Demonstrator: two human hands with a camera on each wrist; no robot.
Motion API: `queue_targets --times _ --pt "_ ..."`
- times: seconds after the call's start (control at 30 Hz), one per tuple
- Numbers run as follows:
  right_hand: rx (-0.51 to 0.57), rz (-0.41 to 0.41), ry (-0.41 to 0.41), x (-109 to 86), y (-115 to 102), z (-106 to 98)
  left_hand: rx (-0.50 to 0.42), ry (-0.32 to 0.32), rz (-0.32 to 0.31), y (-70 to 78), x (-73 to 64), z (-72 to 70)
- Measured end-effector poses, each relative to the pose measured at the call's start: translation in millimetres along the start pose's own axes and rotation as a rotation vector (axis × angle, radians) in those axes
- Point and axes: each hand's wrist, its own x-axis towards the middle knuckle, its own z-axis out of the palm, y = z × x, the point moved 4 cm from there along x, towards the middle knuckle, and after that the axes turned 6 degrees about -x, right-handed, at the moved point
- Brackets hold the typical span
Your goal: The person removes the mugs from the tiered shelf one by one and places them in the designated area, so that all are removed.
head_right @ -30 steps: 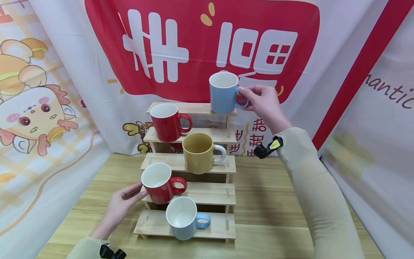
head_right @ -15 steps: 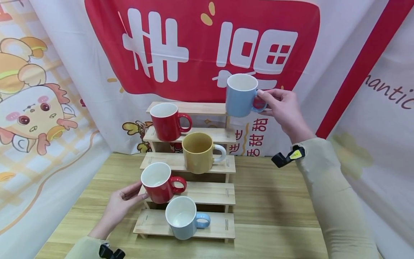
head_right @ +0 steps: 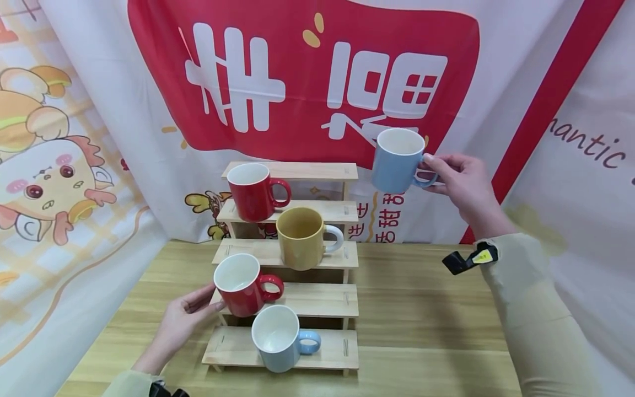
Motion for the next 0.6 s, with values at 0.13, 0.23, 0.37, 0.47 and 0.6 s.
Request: queue_targets --times 0.13,0.23,0.37,0.47,0.6 --pt "-0.014 0.017 0.005 -3.3 12 -8 -0.003 0.003 0.005 -0.4 -0.8 0.2" --pt "-0.015 0.032 -0.006 -6.5 22 -12 -0.02 0.0 0.012 -1.0 -2.2 1.1" --pt "-0.012 0.06 -0.024 -11.1 35 -16 -0.035 -0.001 0.015 -1.8 -2.2 1.4" --pt "-0.014 0.089 -0.031 -13.3 46 -15 -0.034 -0.003 0.017 -2.0 -1.0 0.8" --pt "-0.007 0.105 -0.028 -15.9 62 -10 -0.034 -0.007 0.019 -0.6 -0.7 0.2"
